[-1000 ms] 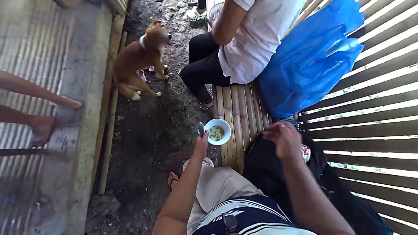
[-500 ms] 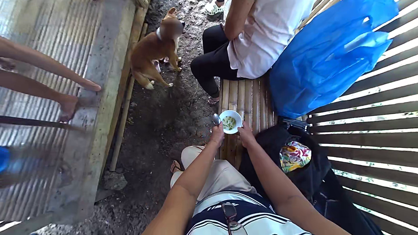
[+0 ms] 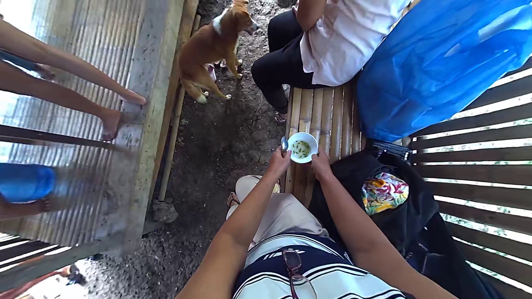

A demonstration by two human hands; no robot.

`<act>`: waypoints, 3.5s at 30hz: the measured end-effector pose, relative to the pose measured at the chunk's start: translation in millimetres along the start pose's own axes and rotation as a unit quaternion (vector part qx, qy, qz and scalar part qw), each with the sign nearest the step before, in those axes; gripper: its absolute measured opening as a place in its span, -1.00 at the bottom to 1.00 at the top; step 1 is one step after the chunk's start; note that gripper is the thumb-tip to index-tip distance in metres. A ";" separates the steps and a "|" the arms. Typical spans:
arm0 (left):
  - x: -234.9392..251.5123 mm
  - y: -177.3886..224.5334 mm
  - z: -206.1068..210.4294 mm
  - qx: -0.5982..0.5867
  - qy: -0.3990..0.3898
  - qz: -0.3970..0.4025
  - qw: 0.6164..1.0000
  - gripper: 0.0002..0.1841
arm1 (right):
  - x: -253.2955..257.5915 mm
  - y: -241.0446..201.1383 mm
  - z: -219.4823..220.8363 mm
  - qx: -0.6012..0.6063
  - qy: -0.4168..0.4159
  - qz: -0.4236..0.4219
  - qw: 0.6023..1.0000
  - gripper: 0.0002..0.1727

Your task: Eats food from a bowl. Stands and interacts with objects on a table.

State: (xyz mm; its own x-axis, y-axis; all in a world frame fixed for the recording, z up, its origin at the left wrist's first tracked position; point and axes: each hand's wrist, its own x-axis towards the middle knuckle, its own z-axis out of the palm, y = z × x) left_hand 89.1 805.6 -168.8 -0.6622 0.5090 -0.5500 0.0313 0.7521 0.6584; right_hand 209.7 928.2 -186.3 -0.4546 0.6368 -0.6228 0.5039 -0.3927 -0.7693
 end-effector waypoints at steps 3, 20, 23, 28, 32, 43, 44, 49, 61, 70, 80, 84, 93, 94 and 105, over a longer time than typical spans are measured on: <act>-8.2 -8.4 -6.2 0.008 0.018 0.029 0.999 -0.43 | -3.8 2.9 -1.4 -0.010 -0.006 -0.016 1.000 -0.37; -51.0 30.6 -25.4 0.286 0.001 0.113 0.952 -0.51 | 1.5 13.4 -2.7 -0.097 -0.010 -0.127 0.987 0.49; -54.3 52.2 -22.3 0.354 -0.043 0.084 0.930 -0.50 | -4.4 -0.8 -5.9 0.014 -0.010 -0.034 0.999 -0.25; -48.8 73.5 -2.7 0.459 -0.117 0.050 0.879 -0.49 | 5.1 -13.6 -5.1 0.093 0.092 0.033 0.991 -0.33; -46.1 86.3 6.2 0.452 -0.145 0.026 0.880 -0.57 | 23.4 -16.7 -2.9 0.004 0.126 -0.005 0.992 -0.32; -27.9 86.8 4.6 0.394 -0.183 0.023 0.901 -0.60 | 66.6 -2.3 -0.3 0.087 0.035 -0.175 0.980 -0.64; -27.3 86.7 4.6 0.393 -0.184 0.024 0.901 -0.60 | 67.3 -4.2 -0.2 0.088 -0.001 -0.176 0.981 -0.64; -23.2 84.5 6.8 0.391 -0.185 0.029 0.901 -0.61 | 68.6 -6.0 -1.3 0.095 -0.068 -0.172 0.978 -0.63; -41.2 95.9 16.5 0.400 -0.203 0.007 0.894 -0.60 | 58.7 -3.5 -2.2 0.136 -0.060 -0.141 0.979 -0.66; -43.9 91.8 22.2 0.393 -0.203 -0.008 0.897 -0.60 | 53.1 -1.0 -0.6 0.128 -0.056 -0.151 0.979 -0.67; -22.3 101.8 12.3 0.419 -0.292 0.022 0.859 -0.69 | 53.8 2.7 3.8 0.187 -0.048 -0.124 0.973 -0.67; -25.3 110.6 15.7 0.446 -0.300 0.044 0.842 -0.77 | 53.9 3.3 4.8 0.197 -0.033 -0.121 0.972 -0.68; -27.5 121.5 11.4 0.452 -0.317 0.069 0.831 -0.82 | 50.0 2.6 5.8 0.187 -0.025 -0.126 0.974 -0.65; -28.1 124.0 9.6 0.462 -0.324 0.076 0.822 -0.82 | 50.1 3.0 5.9 0.190 -0.021 -0.127 0.973 -0.66; -32.7 110.9 20.8 0.503 -0.308 0.106 0.800 -0.80 | 51.2 3.0 5.6 0.191 -0.017 -0.127 0.973 -0.66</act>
State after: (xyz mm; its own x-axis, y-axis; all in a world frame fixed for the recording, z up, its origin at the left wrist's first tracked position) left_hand 129.8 881.0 -88.4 -0.0774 0.5457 -0.8344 0.8866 0.4204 0.1927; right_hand 183.8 956.0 -221.2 -0.5562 0.7262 -0.4041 0.0638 -0.4475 -0.8920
